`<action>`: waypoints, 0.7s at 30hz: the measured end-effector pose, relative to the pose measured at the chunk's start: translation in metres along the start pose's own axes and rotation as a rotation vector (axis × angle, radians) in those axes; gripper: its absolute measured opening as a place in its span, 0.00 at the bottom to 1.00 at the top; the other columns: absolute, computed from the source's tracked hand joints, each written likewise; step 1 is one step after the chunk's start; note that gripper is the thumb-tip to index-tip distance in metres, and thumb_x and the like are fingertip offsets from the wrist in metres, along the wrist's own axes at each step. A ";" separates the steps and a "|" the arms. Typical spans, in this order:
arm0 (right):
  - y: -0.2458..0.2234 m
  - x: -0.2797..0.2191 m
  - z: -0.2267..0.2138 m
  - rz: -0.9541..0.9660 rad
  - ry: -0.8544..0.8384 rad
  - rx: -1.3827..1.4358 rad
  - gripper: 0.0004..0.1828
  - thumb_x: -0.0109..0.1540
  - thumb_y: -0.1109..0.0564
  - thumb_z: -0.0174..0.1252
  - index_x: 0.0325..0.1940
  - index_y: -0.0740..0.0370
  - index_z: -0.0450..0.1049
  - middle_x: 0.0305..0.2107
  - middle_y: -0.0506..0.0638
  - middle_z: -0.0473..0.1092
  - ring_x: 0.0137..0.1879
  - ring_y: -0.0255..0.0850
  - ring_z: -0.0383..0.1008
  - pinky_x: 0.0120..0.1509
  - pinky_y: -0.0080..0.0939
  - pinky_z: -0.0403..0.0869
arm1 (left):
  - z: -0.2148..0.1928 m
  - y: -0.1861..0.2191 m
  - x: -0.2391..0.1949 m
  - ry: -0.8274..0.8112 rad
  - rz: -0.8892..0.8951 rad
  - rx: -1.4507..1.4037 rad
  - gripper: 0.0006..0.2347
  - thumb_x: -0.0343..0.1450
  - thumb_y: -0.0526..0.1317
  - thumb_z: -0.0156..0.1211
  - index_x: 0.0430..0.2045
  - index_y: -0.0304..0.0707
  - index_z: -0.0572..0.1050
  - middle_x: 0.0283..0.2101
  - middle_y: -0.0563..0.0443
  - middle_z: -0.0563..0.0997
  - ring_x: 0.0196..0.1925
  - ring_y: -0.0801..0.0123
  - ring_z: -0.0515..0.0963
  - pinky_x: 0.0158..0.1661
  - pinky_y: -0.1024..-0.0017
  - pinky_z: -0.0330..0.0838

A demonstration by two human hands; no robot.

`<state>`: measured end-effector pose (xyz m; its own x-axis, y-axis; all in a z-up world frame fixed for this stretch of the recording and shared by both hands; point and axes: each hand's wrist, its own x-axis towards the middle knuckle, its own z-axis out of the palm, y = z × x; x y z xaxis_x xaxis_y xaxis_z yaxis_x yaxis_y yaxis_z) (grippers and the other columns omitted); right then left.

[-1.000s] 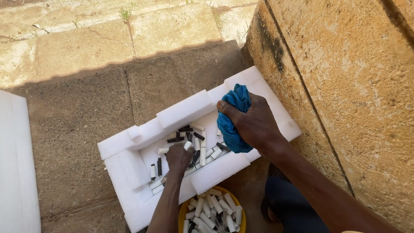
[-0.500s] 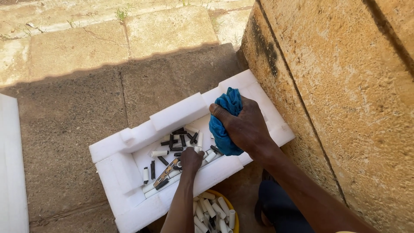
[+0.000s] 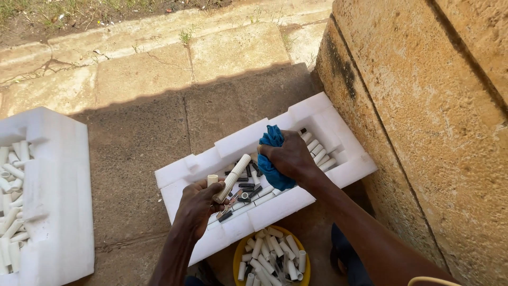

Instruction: Cleaning small white cylindrical components with a blue cloth and sorting them into a bowl.

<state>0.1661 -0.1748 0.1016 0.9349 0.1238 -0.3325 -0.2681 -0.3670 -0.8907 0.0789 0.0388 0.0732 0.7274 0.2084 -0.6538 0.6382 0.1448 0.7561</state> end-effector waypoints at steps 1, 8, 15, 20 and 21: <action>-0.009 -0.006 0.001 0.114 0.005 0.008 0.15 0.59 0.54 0.63 0.22 0.50 0.65 0.15 0.44 0.65 0.22 0.36 0.68 0.34 0.43 0.74 | -0.001 0.008 -0.019 0.007 -0.029 -0.126 0.14 0.69 0.31 0.60 0.46 0.20 0.78 0.32 0.33 0.79 0.26 0.57 0.79 0.26 0.70 0.73; -0.041 -0.030 0.010 0.329 -0.200 0.529 0.23 0.57 0.51 0.67 0.55 0.57 0.76 0.23 0.53 0.71 0.25 0.43 0.72 0.25 0.41 0.70 | 0.005 -0.004 -0.052 -0.140 -0.040 -0.555 0.15 0.66 0.31 0.63 0.46 0.23 0.75 0.44 0.32 0.77 0.28 0.53 0.73 0.26 0.73 0.67; -0.032 -0.022 0.016 0.293 -0.225 0.424 0.11 0.55 0.56 0.72 0.34 0.62 0.76 0.20 0.54 0.72 0.23 0.42 0.72 0.23 0.39 0.68 | 0.007 0.017 -0.048 -0.321 0.012 -0.476 0.22 0.67 0.39 0.64 0.51 0.19 0.75 0.38 0.33 0.83 0.22 0.63 0.74 0.24 0.74 0.68; -0.010 -0.004 0.018 0.293 -0.340 0.814 0.27 0.64 0.60 0.57 0.15 0.49 0.51 0.09 0.42 0.51 0.10 0.30 0.42 0.11 0.31 0.41 | 0.005 0.023 -0.045 -0.314 0.041 -0.446 0.20 0.67 0.39 0.65 0.49 0.21 0.74 0.35 0.33 0.83 0.20 0.69 0.71 0.17 0.80 0.60; -0.011 -0.006 0.019 0.292 -0.333 0.813 0.27 0.64 0.60 0.57 0.15 0.49 0.51 0.09 0.42 0.51 0.10 0.30 0.42 0.11 0.31 0.41 | 0.006 0.023 -0.046 -0.320 0.040 -0.446 0.20 0.67 0.39 0.65 0.49 0.21 0.74 0.35 0.33 0.83 0.20 0.69 0.71 0.17 0.80 0.60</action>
<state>0.1588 -0.1542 0.1080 0.7235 0.4333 -0.5373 -0.6807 0.3189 -0.6595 0.0620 0.0271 0.1204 0.8336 -0.0728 -0.5476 0.4907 0.5528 0.6735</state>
